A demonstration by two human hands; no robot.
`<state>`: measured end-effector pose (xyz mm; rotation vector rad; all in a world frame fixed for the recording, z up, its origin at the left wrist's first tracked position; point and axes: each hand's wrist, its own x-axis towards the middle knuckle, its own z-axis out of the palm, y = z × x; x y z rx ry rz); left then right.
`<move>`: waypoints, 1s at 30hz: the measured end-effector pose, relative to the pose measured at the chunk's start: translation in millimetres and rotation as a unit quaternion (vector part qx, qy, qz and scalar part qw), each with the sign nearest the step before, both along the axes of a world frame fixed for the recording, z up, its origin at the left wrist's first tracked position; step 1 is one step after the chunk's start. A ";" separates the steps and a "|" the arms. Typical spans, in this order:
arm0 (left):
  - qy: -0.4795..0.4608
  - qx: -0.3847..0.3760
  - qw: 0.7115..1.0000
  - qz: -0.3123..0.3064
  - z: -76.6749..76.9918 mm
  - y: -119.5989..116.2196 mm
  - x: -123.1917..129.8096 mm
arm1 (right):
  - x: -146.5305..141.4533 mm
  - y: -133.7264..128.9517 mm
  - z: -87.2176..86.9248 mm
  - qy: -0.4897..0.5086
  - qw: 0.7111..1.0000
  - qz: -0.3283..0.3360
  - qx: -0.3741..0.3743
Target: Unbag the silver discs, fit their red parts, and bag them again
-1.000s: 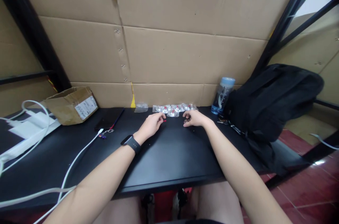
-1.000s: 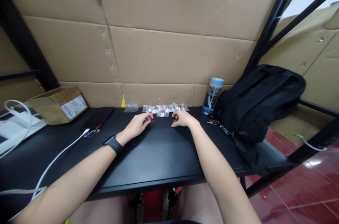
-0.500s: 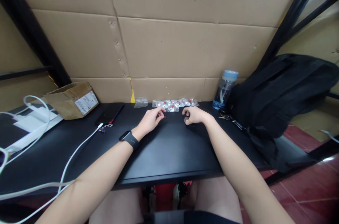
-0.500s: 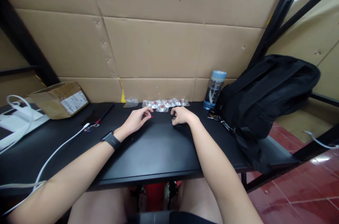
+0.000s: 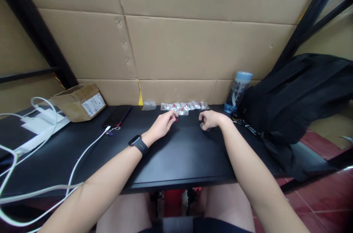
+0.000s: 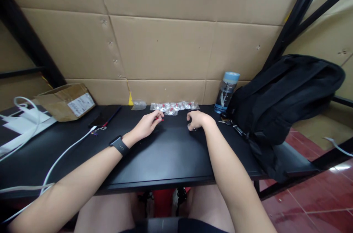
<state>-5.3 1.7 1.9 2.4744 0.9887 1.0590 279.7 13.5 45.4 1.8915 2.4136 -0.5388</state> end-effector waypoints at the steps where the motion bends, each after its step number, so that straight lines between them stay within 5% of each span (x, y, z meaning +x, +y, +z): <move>1: -0.007 -0.005 1.000 -0.004 0.4 -0.6 0.2 | 1.7 -0.4 0.6 0.003 1.000 -0.005 -0.016; 8: -0.052 -0.036 0.998 -0.013 2.9 -2.8 2.3 | -2.0 2.9 -3.0 -0.010 0.999 0.035 0.012; 12: -0.067 -0.041 0.997 -0.007 3.4 -2.1 1.7 | -10.1 2.0 -6.0 0.096 0.991 0.066 0.068; 21: -0.173 -0.092 0.981 0.015 7.4 -6.9 9.4 | -61.0 -12.4 -12.4 0.431 0.866 0.158 0.199; 25: -0.253 -0.122 0.960 -0.020 11.0 -7.7 13.1 | -81.1 -20.6 -14.4 0.477 0.820 0.181 0.260; 30: -0.286 -0.106 0.952 -0.032 18.5 -12.0 14.6 | -89.8 -29.1 -11.0 0.463 0.810 0.181 0.312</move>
